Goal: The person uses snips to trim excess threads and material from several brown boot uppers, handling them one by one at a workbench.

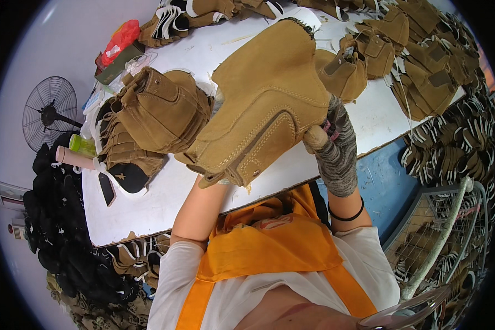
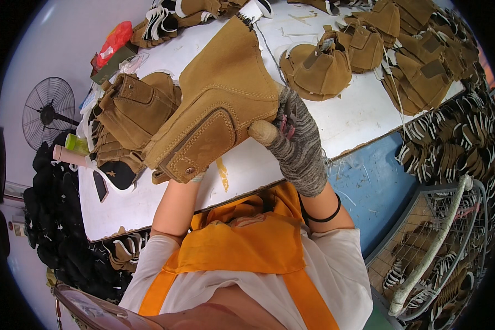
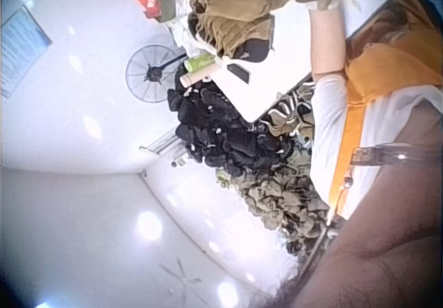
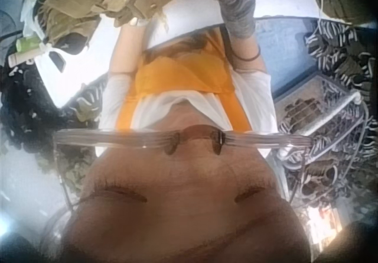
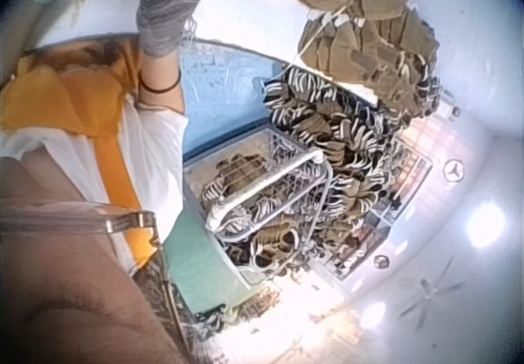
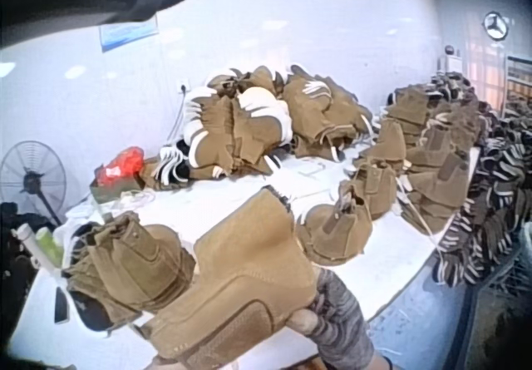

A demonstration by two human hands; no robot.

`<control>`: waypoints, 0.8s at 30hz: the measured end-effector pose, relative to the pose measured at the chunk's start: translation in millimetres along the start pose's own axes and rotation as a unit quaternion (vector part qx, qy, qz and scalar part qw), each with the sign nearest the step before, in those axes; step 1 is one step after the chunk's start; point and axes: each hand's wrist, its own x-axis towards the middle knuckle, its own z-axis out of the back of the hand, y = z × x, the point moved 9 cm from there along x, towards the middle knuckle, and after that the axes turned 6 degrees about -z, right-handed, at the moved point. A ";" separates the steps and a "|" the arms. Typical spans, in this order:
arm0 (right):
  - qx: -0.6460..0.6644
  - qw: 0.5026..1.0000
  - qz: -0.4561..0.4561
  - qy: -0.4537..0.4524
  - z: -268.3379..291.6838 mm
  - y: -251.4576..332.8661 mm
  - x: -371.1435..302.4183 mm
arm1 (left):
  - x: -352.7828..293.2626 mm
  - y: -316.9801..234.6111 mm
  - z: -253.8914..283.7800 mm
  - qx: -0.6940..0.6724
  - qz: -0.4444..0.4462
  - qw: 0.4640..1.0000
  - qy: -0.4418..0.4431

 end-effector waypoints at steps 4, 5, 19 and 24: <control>-0.034 0.999 -0.019 0.004 2.2 -5.2 -0.3 | 0.2 -2.3 -4.7 -0.015 -0.003 1.000 0.000; -0.039 0.999 -0.014 0.003 -0.1 -4.7 0.2 | -0.1 -2.3 -6.7 -0.018 -0.004 1.000 0.002; -0.077 0.982 -0.081 -0.150 29.9 -29.8 19.7 | -3.2 39.0 -35.0 0.104 0.022 0.994 0.020; -0.077 0.987 -0.099 -0.100 12.1 -28.2 17.1 | 2.5 32.9 -27.5 0.114 0.008 0.993 0.009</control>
